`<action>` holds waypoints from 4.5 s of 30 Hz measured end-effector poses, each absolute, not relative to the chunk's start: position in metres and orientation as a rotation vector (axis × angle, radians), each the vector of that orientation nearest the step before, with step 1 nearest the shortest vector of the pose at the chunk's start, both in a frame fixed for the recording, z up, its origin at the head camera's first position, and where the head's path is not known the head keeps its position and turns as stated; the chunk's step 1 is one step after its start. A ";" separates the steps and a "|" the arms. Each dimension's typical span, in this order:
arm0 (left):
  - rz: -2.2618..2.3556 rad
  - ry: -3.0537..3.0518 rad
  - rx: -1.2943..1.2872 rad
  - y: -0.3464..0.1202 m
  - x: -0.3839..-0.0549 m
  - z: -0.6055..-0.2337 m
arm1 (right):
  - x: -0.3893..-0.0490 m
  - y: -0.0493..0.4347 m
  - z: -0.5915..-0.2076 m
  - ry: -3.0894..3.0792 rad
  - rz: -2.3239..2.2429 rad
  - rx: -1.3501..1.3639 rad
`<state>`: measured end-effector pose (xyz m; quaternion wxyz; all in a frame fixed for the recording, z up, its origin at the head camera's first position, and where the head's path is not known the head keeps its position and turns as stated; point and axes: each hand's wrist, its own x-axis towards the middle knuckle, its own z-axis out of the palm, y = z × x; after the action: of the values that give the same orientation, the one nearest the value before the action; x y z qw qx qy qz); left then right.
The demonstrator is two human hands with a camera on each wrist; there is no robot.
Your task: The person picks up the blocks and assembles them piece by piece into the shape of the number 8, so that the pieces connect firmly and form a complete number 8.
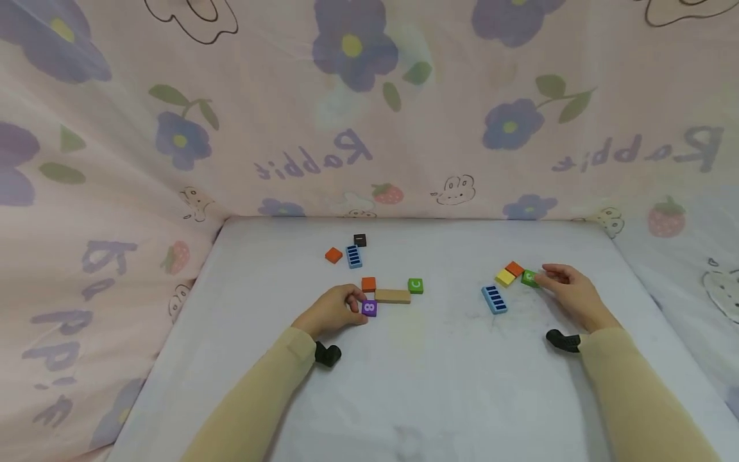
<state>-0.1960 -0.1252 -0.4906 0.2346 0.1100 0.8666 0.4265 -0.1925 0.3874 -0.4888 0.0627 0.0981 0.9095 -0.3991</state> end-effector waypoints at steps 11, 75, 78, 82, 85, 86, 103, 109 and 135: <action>1.165 2.405 0.283 -0.127 -0.195 -0.490 | -0.196 0.384 -0.492 2.766 -1.086 0.224; 1.144 2.421 0.279 -0.124 -0.199 -0.475 | -0.187 0.169 -0.474 2.468 -1.165 -0.210; 1.131 2.422 0.285 -0.123 -0.198 -0.475 | -0.187 0.167 -0.474 2.457 -1.153 -0.162; 1.137 2.443 0.300 -0.122 -0.198 -0.471 | -0.188 0.166 -0.472 2.468 -1.153 -0.134; 1.148 2.437 0.302 -0.122 -0.197 -0.470 | -0.188 0.166 -0.472 2.464 -1.159 -0.128; 1.151 2.432 0.301 -0.122 -0.197 -0.470 | -0.188 0.166 -0.472 2.460 -1.158 -0.132; 1.110 2.413 0.246 -0.145 -0.187 -0.506 | -0.174 0.144 -0.515 2.440 -1.212 -0.137; 1.121 2.413 0.251 -0.147 -0.181 -0.511 | -0.169 0.144 -0.518 2.452 -1.206 -0.136; 1.168 2.416 0.269 -0.124 -0.189 -0.501 | -0.185 0.333 -0.495 2.787 -1.302 0.209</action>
<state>-0.1895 -0.1238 -0.5011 0.2205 0.0972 0.8737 0.4225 -0.1854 0.3326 -0.4949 0.0292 0.0676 0.9036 -0.4221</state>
